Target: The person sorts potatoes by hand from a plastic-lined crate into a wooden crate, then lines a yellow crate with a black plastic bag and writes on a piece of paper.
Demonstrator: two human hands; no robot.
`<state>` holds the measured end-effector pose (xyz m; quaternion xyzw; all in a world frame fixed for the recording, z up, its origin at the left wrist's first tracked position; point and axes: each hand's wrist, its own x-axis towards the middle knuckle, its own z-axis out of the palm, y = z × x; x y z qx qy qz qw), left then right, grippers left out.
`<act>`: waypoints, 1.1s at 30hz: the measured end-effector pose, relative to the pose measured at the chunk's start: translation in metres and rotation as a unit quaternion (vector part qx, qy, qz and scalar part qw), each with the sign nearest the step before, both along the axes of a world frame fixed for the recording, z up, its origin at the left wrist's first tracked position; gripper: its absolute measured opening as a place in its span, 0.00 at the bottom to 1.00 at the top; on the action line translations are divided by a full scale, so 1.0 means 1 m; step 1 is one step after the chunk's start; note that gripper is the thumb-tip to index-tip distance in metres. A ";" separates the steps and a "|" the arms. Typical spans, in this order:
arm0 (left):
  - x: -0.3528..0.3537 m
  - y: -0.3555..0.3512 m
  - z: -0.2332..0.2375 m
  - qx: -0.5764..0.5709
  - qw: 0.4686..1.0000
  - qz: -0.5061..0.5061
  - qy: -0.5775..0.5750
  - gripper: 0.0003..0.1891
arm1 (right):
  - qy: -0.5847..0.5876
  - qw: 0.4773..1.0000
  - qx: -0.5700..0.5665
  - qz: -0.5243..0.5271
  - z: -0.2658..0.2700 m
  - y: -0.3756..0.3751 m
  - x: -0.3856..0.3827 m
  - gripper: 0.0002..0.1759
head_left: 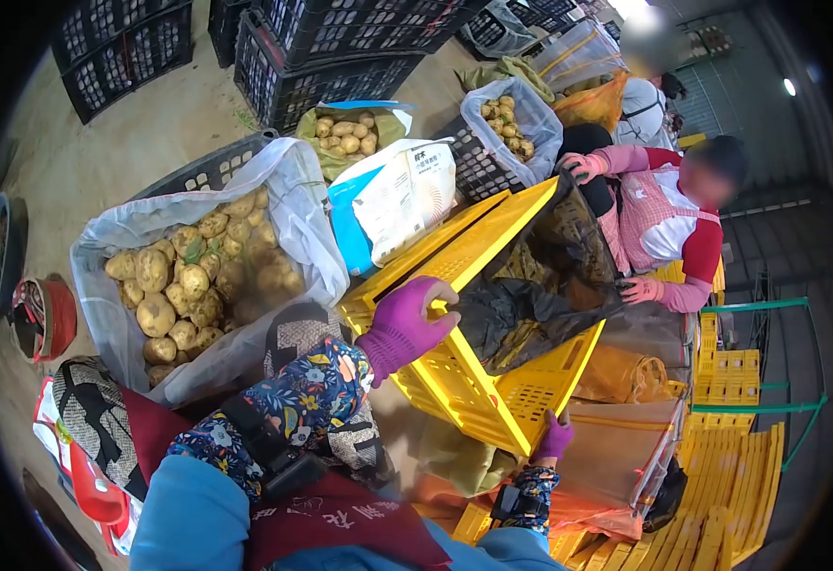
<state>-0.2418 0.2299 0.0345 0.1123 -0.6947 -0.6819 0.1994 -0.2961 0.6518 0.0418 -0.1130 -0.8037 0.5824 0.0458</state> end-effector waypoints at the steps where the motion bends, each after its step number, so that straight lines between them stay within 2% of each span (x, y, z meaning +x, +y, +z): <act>1: -0.001 0.000 0.001 0.010 0.999 0.003 -0.031 0.16 | -0.002 1.000 0.006 0.004 0.002 0.000 0.000 0.20; 2: -0.011 0.007 -0.010 0.006 0.999 0.041 -0.034 0.20 | -0.004 1.000 0.011 0.005 0.001 0.002 0.001 0.20; 5: -0.030 0.029 -0.034 -0.188 0.965 0.106 -0.146 0.24 | -0.009 0.999 0.044 0.016 -0.013 0.017 -0.007 0.20; 6: -0.032 0.021 -0.023 -0.125 0.973 0.036 -0.193 0.27 | -0.013 0.998 0.061 0.021 -0.010 0.019 -0.006 0.20; 8: -0.031 0.020 -0.026 -0.109 0.973 0.018 -0.201 0.27 | -0.013 0.999 0.027 0.024 -0.007 0.018 -0.004 0.20; 9: -0.030 0.017 -0.026 -0.102 0.973 0.014 -0.206 0.26 | -0.014 0.999 0.008 0.030 -0.007 0.013 -0.004 0.20; 13: -0.037 0.006 -0.026 -0.074 0.982 0.097 -0.145 0.24 | -0.004 1.000 0.020 0.024 -0.022 0.020 -0.020 0.18; 14: -0.049 -0.001 -0.030 -0.091 0.979 0.108 -0.147 0.23 | 0.007 0.997 0.072 0.032 -0.039 0.028 -0.028 0.17; 17: -0.053 -0.009 -0.022 -0.124 0.969 0.047 -0.209 0.22 | 0.013 1.000 -0.006 0.026 -0.022 -0.003 -0.015 0.17; 20: -0.048 -0.010 -0.035 -0.094 0.979 0.031 -0.175 0.23 | 0.015 0.999 0.016 0.036 -0.030 0.005 -0.017 0.20; 23: -0.053 -0.009 -0.048 -0.081 0.983 0.025 -0.164 0.24 | 0.016 0.979 0.198 0.033 -0.038 0.015 -0.025 0.23; 24: -0.052 -0.009 -0.045 -0.067 0.982 0.017 -0.173 0.24 | 0.049 0.948 0.315 -0.009 -0.036 0.003 -0.022 0.27; 25: -0.054 -0.011 -0.045 -0.057 0.982 0.009 -0.181 0.24 | 0.124 0.868 0.480 0.004 -0.020 -0.017 -0.022 0.30; 26: -0.055 -0.008 -0.054 -0.048 0.989 0.032 -0.135 0.24 | 0.191 0.756 0.626 0.018 0.005 -0.043 -0.022 0.33; 28: -0.054 -0.003 -0.064 -0.045 0.992 0.083 -0.086 0.23 | 0.333 0.682 0.640 0.122 0.063 -0.102 -0.032 0.36; 29: -0.052 0.001 -0.063 -0.043 0.992 0.103 -0.063 0.23 | 0.217 0.780 0.552 0.200 0.046 -0.103 -0.055 0.37; 30: -0.047 0.000 -0.047 0.020 0.996 0.066 -0.054 0.20 | 0.097 0.850 0.442 0.269 0.027 -0.100 -0.075 0.37; 31: -0.046 0.001 -0.044 0.017 0.998 0.047 -0.049 0.20 | -0.098 0.870 0.390 0.285 0.020 -0.108 -0.087 0.38; 32: -0.046 -0.002 -0.040 0.016 0.999 0.032 -0.040 0.19 | -0.164 0.795 0.477 0.335 0.013 -0.117 -0.104 0.39; 33: -0.046 -0.005 -0.039 0.016 0.999 0.021 -0.031 0.18 | -0.152 0.746 0.555 0.336 0.002 -0.124 -0.113 0.36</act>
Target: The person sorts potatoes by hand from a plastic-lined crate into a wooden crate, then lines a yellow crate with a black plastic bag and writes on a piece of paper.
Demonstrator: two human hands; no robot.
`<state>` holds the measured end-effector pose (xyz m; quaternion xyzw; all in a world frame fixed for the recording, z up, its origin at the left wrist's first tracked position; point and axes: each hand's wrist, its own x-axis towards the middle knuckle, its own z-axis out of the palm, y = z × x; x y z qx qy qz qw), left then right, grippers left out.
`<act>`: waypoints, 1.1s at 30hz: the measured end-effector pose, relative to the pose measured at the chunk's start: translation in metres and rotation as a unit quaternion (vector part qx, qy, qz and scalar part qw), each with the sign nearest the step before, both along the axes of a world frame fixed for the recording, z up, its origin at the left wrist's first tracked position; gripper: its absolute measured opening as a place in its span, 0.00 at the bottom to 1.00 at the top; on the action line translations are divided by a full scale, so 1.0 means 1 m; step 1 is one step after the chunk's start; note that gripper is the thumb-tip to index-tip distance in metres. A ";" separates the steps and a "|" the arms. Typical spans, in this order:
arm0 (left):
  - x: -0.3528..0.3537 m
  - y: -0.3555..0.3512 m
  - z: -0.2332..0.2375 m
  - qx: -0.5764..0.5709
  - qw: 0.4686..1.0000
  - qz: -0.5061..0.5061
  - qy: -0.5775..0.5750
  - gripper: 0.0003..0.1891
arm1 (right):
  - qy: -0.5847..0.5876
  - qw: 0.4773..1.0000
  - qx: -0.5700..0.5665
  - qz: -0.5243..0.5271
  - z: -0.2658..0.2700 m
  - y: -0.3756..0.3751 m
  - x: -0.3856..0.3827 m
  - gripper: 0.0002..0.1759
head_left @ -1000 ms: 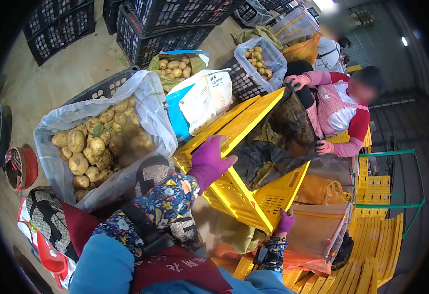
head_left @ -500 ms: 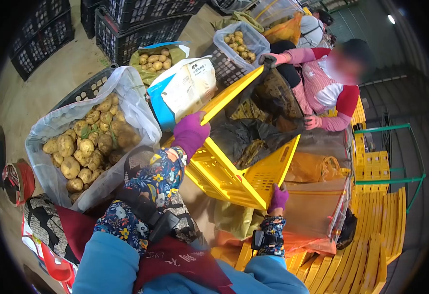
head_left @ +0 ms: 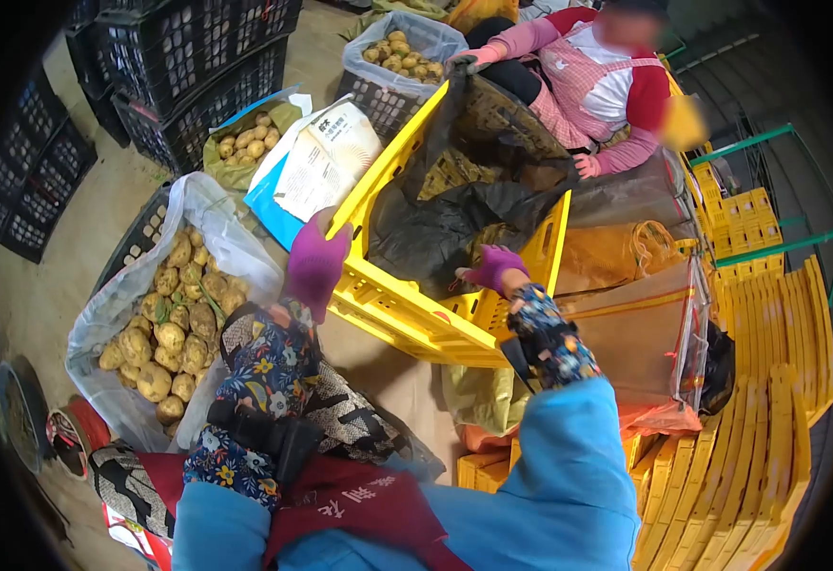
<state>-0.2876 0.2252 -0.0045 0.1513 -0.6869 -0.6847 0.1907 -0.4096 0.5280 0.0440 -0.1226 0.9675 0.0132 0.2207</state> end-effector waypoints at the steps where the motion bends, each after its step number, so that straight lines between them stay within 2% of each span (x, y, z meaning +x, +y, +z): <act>1: -0.001 0.000 -0.003 -0.050 0.998 0.013 0.043 0.17 | 0.027 0.996 0.081 0.039 -0.013 -0.008 -0.010 0.34; 2: -0.003 -0.001 -0.006 -0.061 0.997 0.015 0.036 0.17 | 0.054 0.982 0.161 0.080 -0.024 -0.014 -0.019 0.31; 4: -0.003 -0.002 -0.009 -0.080 0.996 0.025 0.016 0.17 | 0.049 0.979 0.156 0.123 -0.046 -0.017 -0.030 0.32; 6: -0.007 -0.003 -0.020 -0.069 0.997 0.030 0.028 0.17 | -0.046 0.992 0.054 0.107 -0.068 -0.021 -0.047 0.30; 7: -0.008 -0.003 -0.022 -0.084 0.995 0.038 0.041 0.17 | -0.138 0.987 -0.042 0.068 -0.076 -0.021 -0.061 0.28; 9: -0.008 -0.003 -0.024 -0.109 0.991 0.046 0.063 0.18 | -0.286 0.930 -0.229 -0.017 -0.087 -0.023 -0.076 0.28; 12: 0.004 0.000 0.014 -0.009 1.000 -0.008 -0.019 0.19 | -0.042 0.973 -0.226 -0.013 -0.072 -0.019 -0.067 0.32; 13: 0.001 -0.001 0.015 -0.016 0.999 -0.011 -0.026 0.19 | -0.030 0.985 -0.173 -0.004 -0.070 -0.013 -0.074 0.36; 14: 0.001 -0.001 0.014 -0.024 0.999 -0.011 -0.033 0.19 | -0.091 0.982 -0.161 -0.031 -0.089 0.003 -0.090 0.36; 15: 0.003 -0.002 0.011 -0.031 0.999 -0.010 -0.043 0.19 | -0.155 0.975 -0.148 -0.058 -0.134 0.029 -0.115 0.35; 17: 0.000 -0.006 -0.004 -0.073 0.997 -0.009 -0.002 0.19 | -0.185 0.979 -0.089 -0.018 -0.024 -0.031 -0.045 0.23; 18: -0.002 -0.007 -0.010 -0.093 0.996 -0.008 0.017 0.19 | -0.248 0.959 -0.136 0.001 -0.030 -0.038 -0.053 0.21; 19: -0.003 -0.008 -0.011 -0.057 0.998 -0.005 0.009 0.22 | -0.313 0.933 -0.179 0.018 -0.044 -0.040 -0.061 0.20; 21: -0.006 -0.005 -0.014 -0.127 0.990 0.049 0.026 0.24 | -0.438 0.859 -0.260 0.040 -0.067 -0.039 -0.069 0.17; 22: -0.006 -0.001 -0.016 -0.162 0.984 0.070 0.033 0.25 | -0.428 0.861 -0.271 0.048 -0.055 -0.043 -0.061 0.15; 23: -0.002 0.000 0.002 -0.241 0.965 0.088 0.046 0.27 | -0.416 0.862 -0.285 0.055 -0.023 -0.056 -0.048 0.13; 24: -0.001 0.000 0.009 -0.238 0.967 0.074 0.041 0.27 | -0.401 0.864 -0.299 0.062 -0.004 -0.064 -0.047 0.12; 25: 0.000 0.000 0.014 -0.235 0.969 0.060 0.037 0.27 | -0.453 0.788 -0.396 0.133 -0.016 -0.059 -0.069 0.21; 26: 0.001 0.001 0.016 -0.232 0.971 0.046 0.034 0.26 | -0.323 0.891 -0.287 0.139 -0.030 -0.043 -0.072 0.21; 27: 0.000 0.002 0.010 -0.204 0.977 0.050 0.039 0.26 | -0.179 0.960 -0.165 0.141 -0.028 -0.041 -0.066 0.21; 28: -0.001 0.003 0.010 -0.198 0.978 0.046 0.046 0.25 | -0.027 0.989 -0.036 0.140 -0.026 -0.042 -0.068 0.22; 30: 0.003 0.002 0.009 -0.184 0.980 0.049 0.057 0.23 | -0.165 0.985 -0.049 -0.013 -0.131 0.012 -0.119 0.41; 33: 0.002 -0.001 0.008 -0.195 0.979 0.045 0.047 0.24 | -0.197 0.979 -0.029 0.041 -0.071 -0.031 -0.077 0.36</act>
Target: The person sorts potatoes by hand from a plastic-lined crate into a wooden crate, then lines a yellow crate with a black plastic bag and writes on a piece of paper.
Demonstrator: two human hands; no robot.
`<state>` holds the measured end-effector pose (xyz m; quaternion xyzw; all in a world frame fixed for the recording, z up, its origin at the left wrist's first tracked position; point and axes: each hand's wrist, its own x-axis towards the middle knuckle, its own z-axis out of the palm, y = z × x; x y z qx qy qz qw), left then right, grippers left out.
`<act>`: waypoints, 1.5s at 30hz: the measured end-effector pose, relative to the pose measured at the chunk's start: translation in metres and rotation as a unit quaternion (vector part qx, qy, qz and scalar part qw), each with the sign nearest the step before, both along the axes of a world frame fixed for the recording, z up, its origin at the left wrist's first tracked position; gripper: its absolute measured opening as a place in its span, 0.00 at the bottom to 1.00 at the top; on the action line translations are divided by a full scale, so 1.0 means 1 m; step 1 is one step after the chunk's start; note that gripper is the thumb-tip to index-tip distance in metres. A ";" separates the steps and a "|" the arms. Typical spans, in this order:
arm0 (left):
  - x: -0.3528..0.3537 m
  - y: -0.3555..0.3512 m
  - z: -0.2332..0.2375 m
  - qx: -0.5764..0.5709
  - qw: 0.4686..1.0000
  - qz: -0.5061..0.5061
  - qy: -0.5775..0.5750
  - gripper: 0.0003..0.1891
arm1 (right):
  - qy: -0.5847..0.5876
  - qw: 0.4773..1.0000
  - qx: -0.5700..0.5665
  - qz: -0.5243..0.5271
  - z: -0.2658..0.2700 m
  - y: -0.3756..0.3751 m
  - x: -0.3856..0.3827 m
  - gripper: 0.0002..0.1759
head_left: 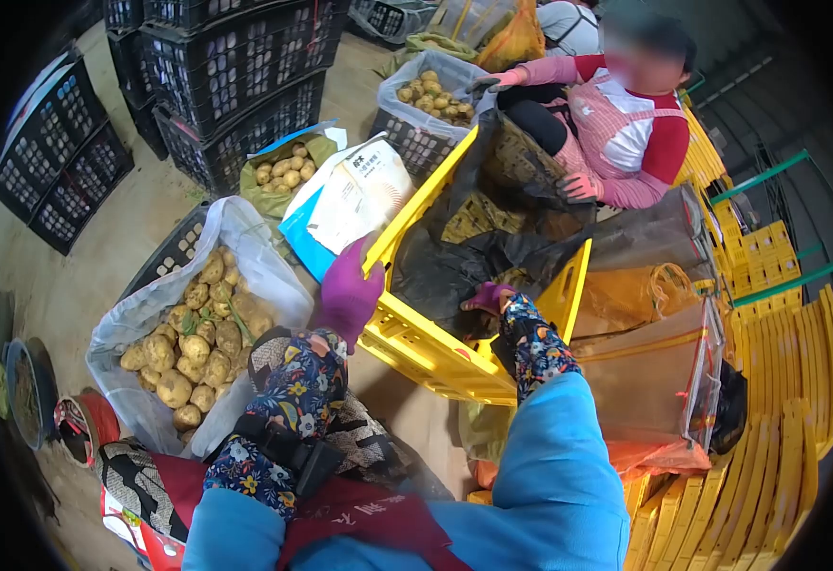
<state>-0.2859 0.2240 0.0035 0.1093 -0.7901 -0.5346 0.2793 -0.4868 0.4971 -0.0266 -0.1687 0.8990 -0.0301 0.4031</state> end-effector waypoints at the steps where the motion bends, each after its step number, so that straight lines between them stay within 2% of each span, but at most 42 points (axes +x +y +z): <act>1: -0.002 0.000 -0.003 0.006 1.000 0.003 -0.008 0.25 | -0.013 1.000 0.004 0.014 0.012 -0.010 0.012 0.35; 2: -0.002 -0.002 -0.003 -0.037 0.999 0.015 -0.003 0.26 | -0.028 0.999 0.010 0.025 0.015 -0.014 0.019 0.33; 4: -0.004 0.000 0.003 -0.119 0.993 0.026 0.008 0.29 | 0.114 0.989 -0.035 0.091 0.020 -0.018 0.008 0.25; 6: -0.001 0.003 0.031 -0.238 0.970 0.046 0.030 0.32 | 0.191 0.960 -0.084 0.185 0.080 -0.049 0.027 0.22; 7: 0.002 0.005 0.044 -0.296 0.953 0.055 0.043 0.34 | 0.185 0.950 -0.123 0.218 0.105 -0.062 0.044 0.20; 10: 0.005 0.007 0.052 -0.348 0.931 -0.092 0.067 0.36 | 0.178 0.908 -0.236 0.297 0.154 -0.100 0.099 0.17; 11: 0.006 0.007 0.053 -0.363 0.917 -0.139 0.083 0.36 | 0.174 0.909 -0.215 0.312 0.166 -0.106 0.111 0.16; 12: 0.002 0.011 0.037 -0.269 0.946 -0.110 0.141 0.32 | 0.042 0.934 -0.260 0.242 0.181 -0.106 0.114 0.17; 13: 0.006 0.005 0.038 -0.268 0.950 -0.109 0.121 0.29 | -0.092 0.935 -0.301 0.166 0.192 -0.103 0.112 0.18; 15: 0.014 -0.018 0.043 -0.265 0.955 -0.103 0.081 0.24 | -0.106 0.909 -0.403 0.032 0.156 -0.067 0.082 0.25; 16: 0.017 -0.027 0.043 -0.293 0.943 -0.078 0.142 0.17 | -0.129 0.929 -0.343 0.044 0.156 -0.048 0.069 0.38; 18: 0.026 -0.044 0.048 -0.280 0.950 -0.087 0.109 0.16 | 0.001 0.964 -0.171 0.203 0.163 -0.018 0.070 0.44; 20: 0.032 -0.053 0.045 -0.263 0.958 -0.082 0.073 0.14 | 0.163 0.935 -0.014 0.314 0.150 -0.003 0.094 0.48; 21: 0.034 -0.052 0.046 -0.262 0.959 -0.083 0.073 0.14 | 0.259 0.901 0.052 0.345 0.135 0.006 0.111 0.48; 22: 0.036 -0.051 0.049 -0.260 0.959 -0.084 0.075 0.14 | 0.311 0.893 0.023 0.324 0.104 0.020 0.112 0.39; 23: 0.037 -0.050 0.052 -0.259 0.959 -0.084 0.078 0.14 | 0.263 0.923 0.028 0.279 0.107 0.014 0.115 0.27; 25: 0.037 -0.050 0.047 -0.297 0.947 -0.095 0.075 0.14 | 0.264 0.948 -0.063 0.165 0.096 0.034 0.113 0.17; 27: 0.039 -0.052 0.045 -0.325 0.939 -0.087 0.065 0.14 | 0.396 0.899 -0.160 0.092 0.110 0.066 0.128 0.17; 29: 0.041 -0.048 0.045 -0.339 0.936 -0.075 0.058 0.14 | 0.441 0.872 -0.207 0.052 0.163 0.079 0.162 0.17; 31: 0.043 -0.043 0.054 -0.370 0.923 -0.081 0.064 0.12 | 0.516 0.840 -0.162 0.041 0.172 0.112 0.188 0.16; 34: 0.039 -0.034 0.052 -0.397 0.910 -0.085 0.084 0.09 | 0.515 0.852 -0.085 0.037 0.168 0.145 0.236 0.14; 37: 0.035 -0.033 0.042 -0.418 0.900 -0.089 0.083 0.09 | 0.497 0.863 -0.096 0.010 0.131 0.164 0.274 0.11; 40: 0.037 -0.035 0.038 -0.440 0.892 -0.072 0.075 0.09 | 0.472 0.860 -0.180 -0.077 0.083 0.153 0.303 0.10; 43: 0.044 -0.036 0.043 -0.421 0.905 -0.051 0.028 0.09 | 0.562 0.785 -0.190 -0.179 0.022 0.152 0.312 0.10; 45: 0.048 -0.040 0.045 -0.400 0.916 -0.034 -0.017 0.08 | 0.494 0.797 -0.244 -0.248 0.012 0.145 0.311 0.11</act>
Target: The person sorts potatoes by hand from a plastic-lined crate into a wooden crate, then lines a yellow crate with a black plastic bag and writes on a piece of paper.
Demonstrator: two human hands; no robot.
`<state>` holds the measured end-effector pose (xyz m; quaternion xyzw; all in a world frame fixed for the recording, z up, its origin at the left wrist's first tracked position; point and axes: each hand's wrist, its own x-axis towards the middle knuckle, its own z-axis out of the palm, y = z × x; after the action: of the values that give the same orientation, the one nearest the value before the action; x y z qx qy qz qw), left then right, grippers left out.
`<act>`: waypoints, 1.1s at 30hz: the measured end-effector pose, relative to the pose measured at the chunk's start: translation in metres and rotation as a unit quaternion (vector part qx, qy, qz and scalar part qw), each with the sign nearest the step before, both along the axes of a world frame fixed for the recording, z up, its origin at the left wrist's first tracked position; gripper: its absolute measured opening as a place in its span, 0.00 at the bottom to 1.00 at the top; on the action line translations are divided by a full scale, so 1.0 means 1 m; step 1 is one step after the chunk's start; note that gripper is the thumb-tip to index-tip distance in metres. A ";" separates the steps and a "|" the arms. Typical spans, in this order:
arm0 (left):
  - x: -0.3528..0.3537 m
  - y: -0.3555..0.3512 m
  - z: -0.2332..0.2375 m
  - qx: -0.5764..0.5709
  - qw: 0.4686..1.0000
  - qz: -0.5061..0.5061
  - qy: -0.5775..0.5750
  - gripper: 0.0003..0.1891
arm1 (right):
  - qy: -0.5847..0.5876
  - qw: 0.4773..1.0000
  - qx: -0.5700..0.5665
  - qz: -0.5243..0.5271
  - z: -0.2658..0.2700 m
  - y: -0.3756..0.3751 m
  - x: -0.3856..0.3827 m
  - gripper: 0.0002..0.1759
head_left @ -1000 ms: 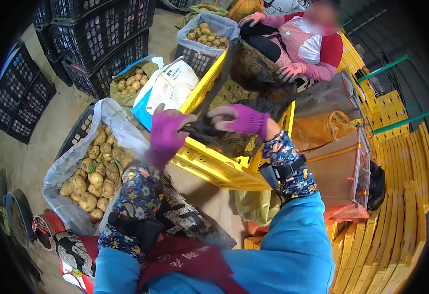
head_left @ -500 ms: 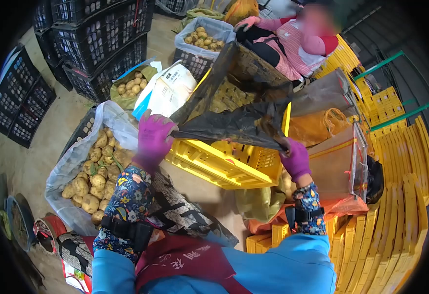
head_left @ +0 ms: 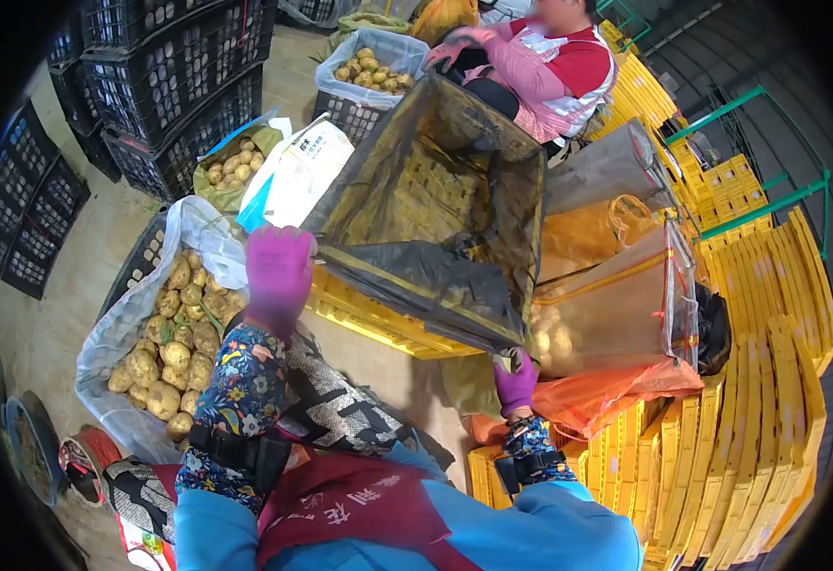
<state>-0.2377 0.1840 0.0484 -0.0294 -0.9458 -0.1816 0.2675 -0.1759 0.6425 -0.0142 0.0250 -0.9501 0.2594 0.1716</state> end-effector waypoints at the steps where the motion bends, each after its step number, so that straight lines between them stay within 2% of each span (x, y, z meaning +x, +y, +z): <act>1: 0.002 -0.002 0.000 0.008 1.000 0.018 -0.017 0.07 | -0.034 0.998 -0.046 -0.003 -0.004 -0.003 -0.001 0.11; 2: 0.004 -0.004 -0.001 0.018 0.999 0.036 -0.034 0.07 | -0.026 0.999 -0.031 0.008 -0.005 -0.004 -0.003 0.12; 4: 0.006 -0.008 -0.011 0.073 0.996 0.009 -0.059 0.08 | -0.012 1.000 0.002 0.028 -0.003 -0.001 -0.004 0.12; 7: 0.000 -0.016 -0.035 0.145 0.982 -0.053 -0.110 0.12 | -0.163 0.984 0.001 0.069 0.011 0.009 -0.009 0.14; 8: -0.001 -0.020 -0.042 0.166 0.975 -0.076 -0.130 0.13 | -0.201 0.965 0.015 0.165 0.022 0.022 -0.019 0.16; 9: 0.000 -0.022 -0.041 0.157 0.976 -0.051 -0.145 0.14 | -0.238 0.935 0.029 0.260 0.039 0.040 -0.032 0.18; 10: 0.000 -0.022 -0.038 0.147 0.975 -0.028 -0.162 0.15 | -0.466 0.864 0.052 0.184 0.057 0.073 -0.057 0.23; 11: 0.001 -0.021 -0.036 0.135 0.974 -0.008 -0.180 0.17 | -0.654 0.736 0.133 0.110 0.074 0.106 -0.083 0.29; 13: -0.002 -0.023 -0.035 0.147 0.986 0.024 -0.081 0.18 | -0.477 0.852 0.190 0.101 0.213 -0.008 -0.097 0.20; 14: -0.002 -0.023 -0.034 0.152 0.987 0.039 -0.031 0.19 | -0.407 0.897 0.026 0.172 0.230 -0.024 -0.113 0.22; 15: -0.003 -0.022 -0.033 0.162 0.986 0.022 -0.030 0.19 | -0.338 0.893 -0.025 0.297 0.235 -0.042 -0.141 0.27; 16: -0.004 -0.019 -0.033 0.175 0.984 0.007 -0.027 0.20 | -0.360 0.864 0.024 0.350 0.237 -0.067 -0.171 0.28; 17: -0.007 -0.018 -0.032 0.186 0.982 -0.007 -0.024 0.21 | -0.379 0.830 0.073 0.403 0.234 -0.096 -0.197 0.28; 19: -0.011 -0.015 -0.045 0.157 0.986 0.005 -0.062 0.22 | -0.499 0.751 0.118 0.416 0.190 -0.159 -0.241 0.27; 20: -0.010 -0.015 -0.049 0.142 0.986 0.015 -0.084 0.23 | -0.541 0.721 0.244 0.359 0.165 -0.203 -0.250 0.26; 21: -0.009 -0.016 -0.045 0.155 0.979 0.014 -0.129 0.25 | -0.574 0.659 0.373 0.311 0.140 -0.246 -0.258 0.24; 22: -0.010 -0.017 -0.039 0.168 0.970 0.013 -0.174 0.27 | -0.582 0.617 0.428 0.312 0.105 -0.279 -0.266 0.24; 24: -0.013 -0.018 -0.037 0.201 0.946 0.026 -0.254 0.29 | -0.583 0.586 0.424 0.370 0.038 -0.321 -0.261 0.25; 27: -0.008 -0.020 -0.030 0.197 0.950 0.026 -0.241 0.26 | -0.604 0.553 0.379 0.430 -0.007 -0.352 -0.256 0.26; 29: -0.013 -0.024 -0.026 0.236 0.933 -0.011 -0.273 0.27 | -0.614 0.553 0.343 0.447 0.003 -0.348 -0.263 0.27; 30: -0.016 -0.024 -0.029 0.256 0.929 -0.015 -0.266 0.27 | -0.609 0.570 0.318 0.450 0.020 -0.336 -0.271 0.27; 31: -0.016 -0.025 -0.034 0.280 0.924 -0.020 -0.261 0.27 | -0.587 0.610 0.289 0.448 0.039 -0.315 -0.280 0.28; 32: -0.015 -0.024 -0.039 0.304 0.917 -0.023 -0.257 0.27 | -0.476 0.700 0.193 0.496 0.039 -0.275 -0.298 0.26; 33: -0.014 -0.024 -0.036 0.324 0.912 -0.028 -0.250 0.27 | -0.438 0.725 0.218 0.484 0.070 -0.249 -0.301 0.23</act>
<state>-0.2517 0.1600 0.0122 0.0791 -0.8696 -0.4873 0.0117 -0.4771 0.3931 0.0559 0.4015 -0.8088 0.0751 -0.4230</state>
